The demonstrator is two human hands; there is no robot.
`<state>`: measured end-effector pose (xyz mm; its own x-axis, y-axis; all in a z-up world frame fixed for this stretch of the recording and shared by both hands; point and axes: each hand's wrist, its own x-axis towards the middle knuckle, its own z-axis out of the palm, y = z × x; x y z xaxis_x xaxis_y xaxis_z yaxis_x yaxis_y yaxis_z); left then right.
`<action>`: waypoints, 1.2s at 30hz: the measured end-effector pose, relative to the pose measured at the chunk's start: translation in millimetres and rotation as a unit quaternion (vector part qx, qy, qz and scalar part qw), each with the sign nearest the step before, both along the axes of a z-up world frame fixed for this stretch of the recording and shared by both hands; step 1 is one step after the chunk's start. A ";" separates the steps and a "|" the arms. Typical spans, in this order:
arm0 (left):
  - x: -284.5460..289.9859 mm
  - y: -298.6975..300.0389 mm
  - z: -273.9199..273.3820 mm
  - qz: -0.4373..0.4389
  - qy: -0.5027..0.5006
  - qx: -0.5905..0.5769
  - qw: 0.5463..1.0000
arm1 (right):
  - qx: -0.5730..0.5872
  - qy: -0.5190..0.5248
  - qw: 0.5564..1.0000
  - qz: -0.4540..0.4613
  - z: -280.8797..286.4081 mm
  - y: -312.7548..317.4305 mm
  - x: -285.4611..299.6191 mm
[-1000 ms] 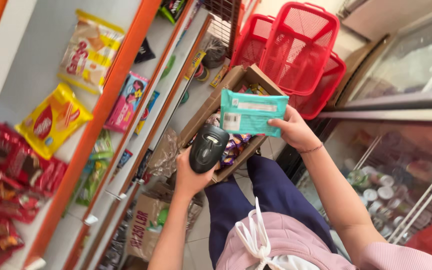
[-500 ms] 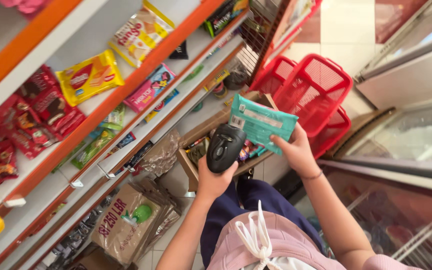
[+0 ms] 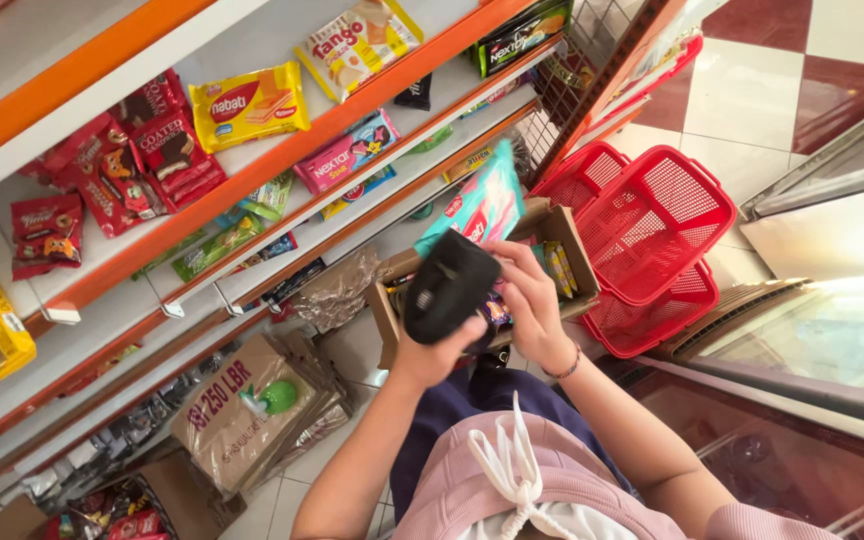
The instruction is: The person sits on the floor and uses a handheld scanner to scan snacks and packages from a cardboard box, then places some items back onto a store shelf.
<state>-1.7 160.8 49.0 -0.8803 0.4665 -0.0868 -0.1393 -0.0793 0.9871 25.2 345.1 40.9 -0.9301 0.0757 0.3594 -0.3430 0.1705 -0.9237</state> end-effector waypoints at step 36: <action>-262.3 0.2 153.5 0.206 0.559 -0.237 0.768 | -0.398 0.121 0.897 -0.152 116.4 86.3 -332.7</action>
